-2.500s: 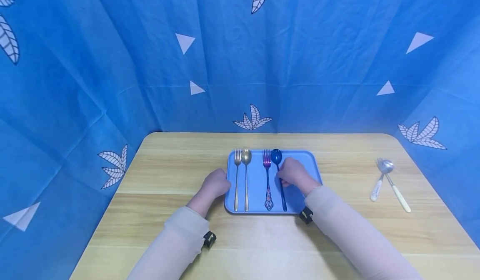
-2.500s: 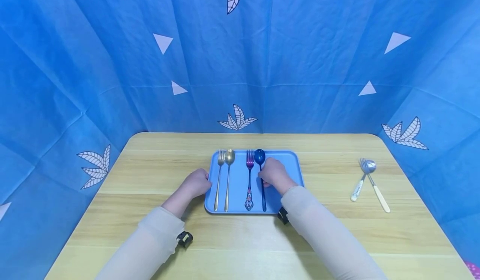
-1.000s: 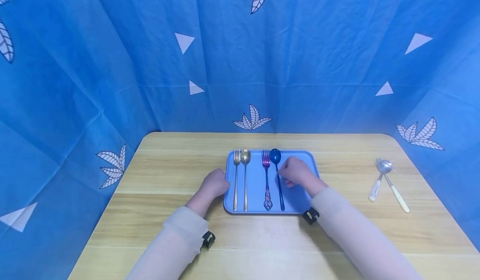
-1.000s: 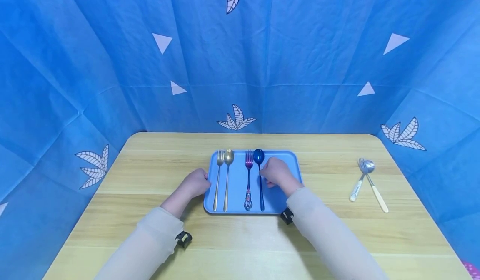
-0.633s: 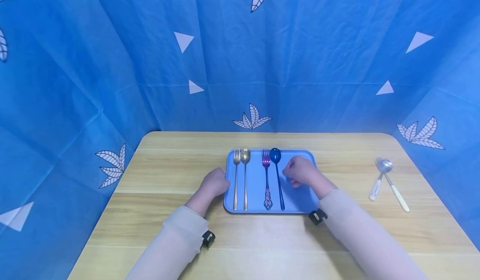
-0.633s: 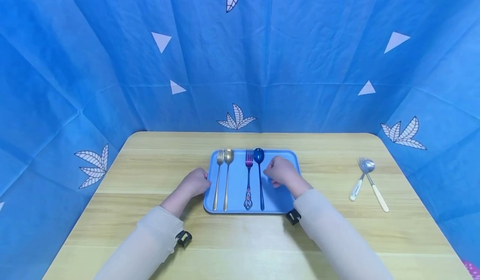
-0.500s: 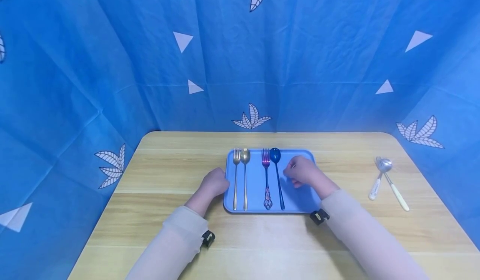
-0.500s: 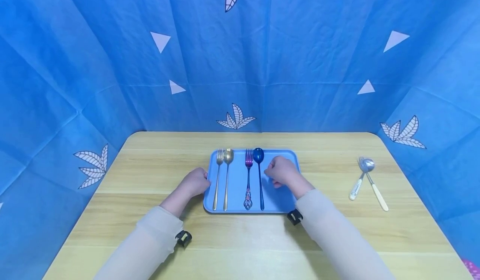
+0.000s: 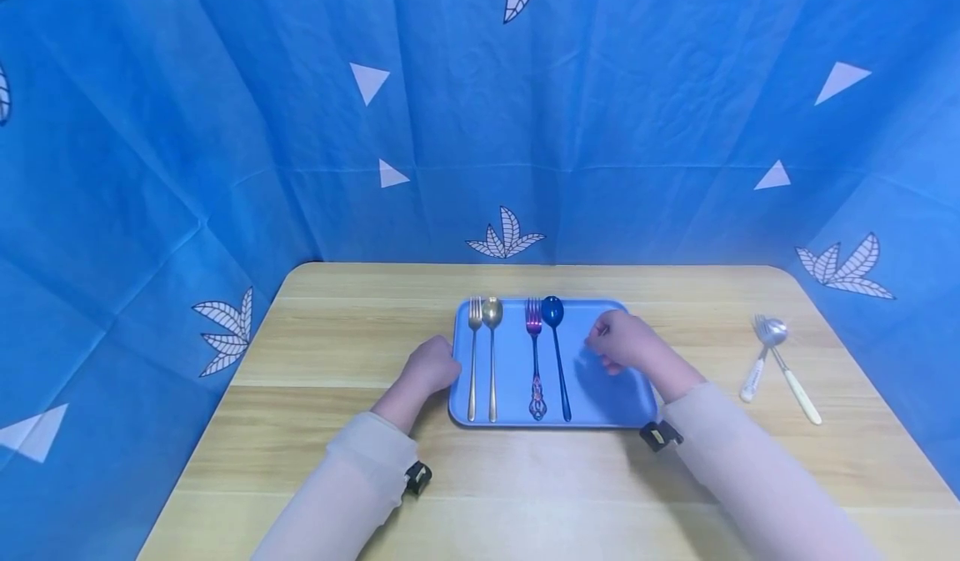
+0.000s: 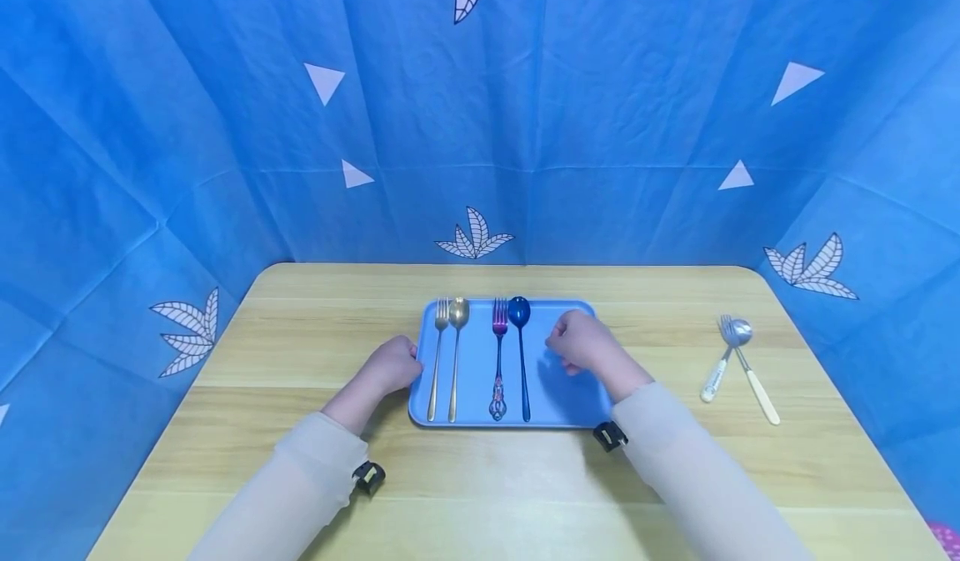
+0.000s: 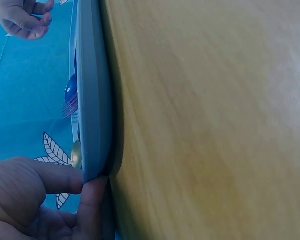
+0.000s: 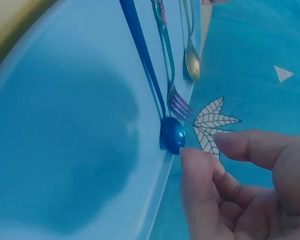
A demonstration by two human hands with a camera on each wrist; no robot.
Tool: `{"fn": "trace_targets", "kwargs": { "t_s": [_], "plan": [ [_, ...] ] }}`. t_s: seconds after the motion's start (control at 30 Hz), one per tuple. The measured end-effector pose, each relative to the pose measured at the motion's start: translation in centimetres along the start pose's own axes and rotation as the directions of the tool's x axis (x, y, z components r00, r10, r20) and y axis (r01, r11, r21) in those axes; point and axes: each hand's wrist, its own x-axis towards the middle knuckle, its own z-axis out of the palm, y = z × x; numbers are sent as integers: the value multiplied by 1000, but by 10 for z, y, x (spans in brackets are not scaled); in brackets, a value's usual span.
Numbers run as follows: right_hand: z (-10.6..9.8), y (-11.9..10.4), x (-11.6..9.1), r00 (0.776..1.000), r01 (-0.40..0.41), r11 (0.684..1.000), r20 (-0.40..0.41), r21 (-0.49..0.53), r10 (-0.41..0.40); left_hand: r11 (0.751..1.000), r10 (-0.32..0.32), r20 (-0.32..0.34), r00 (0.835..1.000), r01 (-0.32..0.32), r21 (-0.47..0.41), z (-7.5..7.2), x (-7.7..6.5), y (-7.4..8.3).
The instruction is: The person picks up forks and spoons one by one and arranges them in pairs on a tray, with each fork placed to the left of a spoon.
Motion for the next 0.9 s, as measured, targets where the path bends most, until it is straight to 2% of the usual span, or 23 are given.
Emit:
{"fn": "trace_targets", "kwargs": {
  "t_s": [0.27,0.57,0.9],
  "plan": [
    [-14,5,-7,1000,27,999,-11,-25,-27,1000,-19,7,1000,19,-5,1,3,-1],
    [-33,17,-18,999,34,999,-26,4,-34,1000,-10,2,1000,10,-3,1,-1,1],
    [-60,36,-30,998,26,998,-58,-49,-28,1000,-2,3,1000,2,-3,0,-1,1]
  ]
}}
